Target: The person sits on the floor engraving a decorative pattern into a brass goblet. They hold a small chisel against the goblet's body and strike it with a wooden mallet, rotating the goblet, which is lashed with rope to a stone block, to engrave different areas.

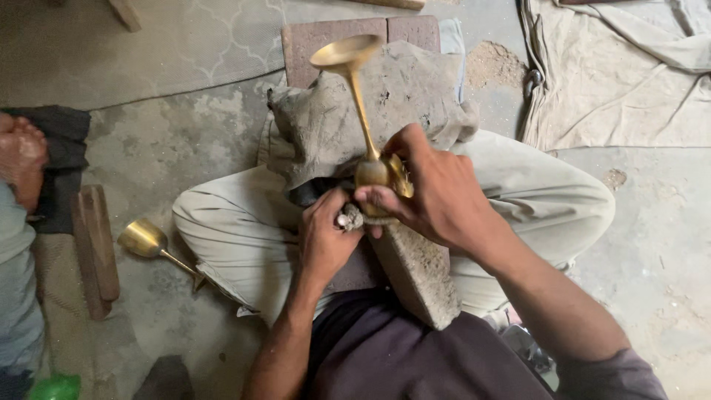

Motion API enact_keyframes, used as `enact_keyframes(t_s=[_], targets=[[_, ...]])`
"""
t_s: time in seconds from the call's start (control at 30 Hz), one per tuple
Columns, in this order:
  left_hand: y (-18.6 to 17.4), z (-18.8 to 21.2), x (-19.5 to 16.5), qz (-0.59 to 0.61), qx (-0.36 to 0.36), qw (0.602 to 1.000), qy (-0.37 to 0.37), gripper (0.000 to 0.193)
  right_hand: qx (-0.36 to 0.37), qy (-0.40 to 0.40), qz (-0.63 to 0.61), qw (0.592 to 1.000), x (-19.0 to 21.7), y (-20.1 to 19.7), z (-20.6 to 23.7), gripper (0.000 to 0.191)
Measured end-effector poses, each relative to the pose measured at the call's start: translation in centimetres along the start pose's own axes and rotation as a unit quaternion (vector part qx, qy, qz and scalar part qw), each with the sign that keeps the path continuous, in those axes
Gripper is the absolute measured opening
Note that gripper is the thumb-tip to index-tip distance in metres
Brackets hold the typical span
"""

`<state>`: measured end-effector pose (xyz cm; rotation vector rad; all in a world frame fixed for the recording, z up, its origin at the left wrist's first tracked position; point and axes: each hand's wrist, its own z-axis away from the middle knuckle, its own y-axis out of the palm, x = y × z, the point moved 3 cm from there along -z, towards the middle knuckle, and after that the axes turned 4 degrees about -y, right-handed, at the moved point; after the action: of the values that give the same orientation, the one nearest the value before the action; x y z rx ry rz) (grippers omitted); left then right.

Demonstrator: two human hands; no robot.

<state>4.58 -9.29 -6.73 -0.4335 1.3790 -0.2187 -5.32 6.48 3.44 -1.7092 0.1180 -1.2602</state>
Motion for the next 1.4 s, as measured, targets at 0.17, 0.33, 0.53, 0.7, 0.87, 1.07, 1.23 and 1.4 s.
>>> enact_keyframes(t_s=[0.17, 0.33, 0.53, 0.7, 0.87, 1.07, 1.23, 1.4], targets=[[-1.9, 1.9, -0.3, -0.088, -0.021, 0.996, -0.011, 0.053, -0.027, 0.013, 0.078, 0.996, -0.2, 1.2, 0.8, 0.059], [-3.4, 1.6, -0.9, 0.13, 0.056, 0.987, 0.076, 0.101, -0.14, -0.001, 0.115, 0.984, -1.1, 1.1, 6.4, 0.06], [-0.9, -1.1, -1.0, 0.109, 0.078, 0.991, 0.018, 0.08, -0.022, 0.044, -0.292, 0.955, -2.8, 6.5, 12.2, 0.121], [0.8, -0.8, -0.9, 0.193, 0.077, 0.978, -0.036, 0.062, -0.067, 0.118, -0.452, 0.881, -2.7, 9.1, 14.3, 0.128], [1.7, -0.9, -1.3, 0.211, 0.08, 0.972, -0.072, 0.064, -0.131, 0.117, -0.503, 0.846, -2.7, 9.9, 15.0, 0.111], [1.5, -1.5, -2.0, 0.109, 0.096, 0.987, -0.073, 0.069, -0.104, 0.133, -0.544, 0.822, -3.8, 10.0, 15.2, 0.095], [0.7, -1.5, -3.1, 0.016, 0.056, 0.995, -0.075, 0.076, -0.05, 0.052, -0.452, 0.889, -5.3, 7.2, 13.9, 0.072], [-2.4, 0.8, -4.5, -0.08, -0.083, 0.974, -0.192, 0.063, -0.175, 0.152, -0.051, 0.971, -12.1, 1.3, 10.5, 0.032]])
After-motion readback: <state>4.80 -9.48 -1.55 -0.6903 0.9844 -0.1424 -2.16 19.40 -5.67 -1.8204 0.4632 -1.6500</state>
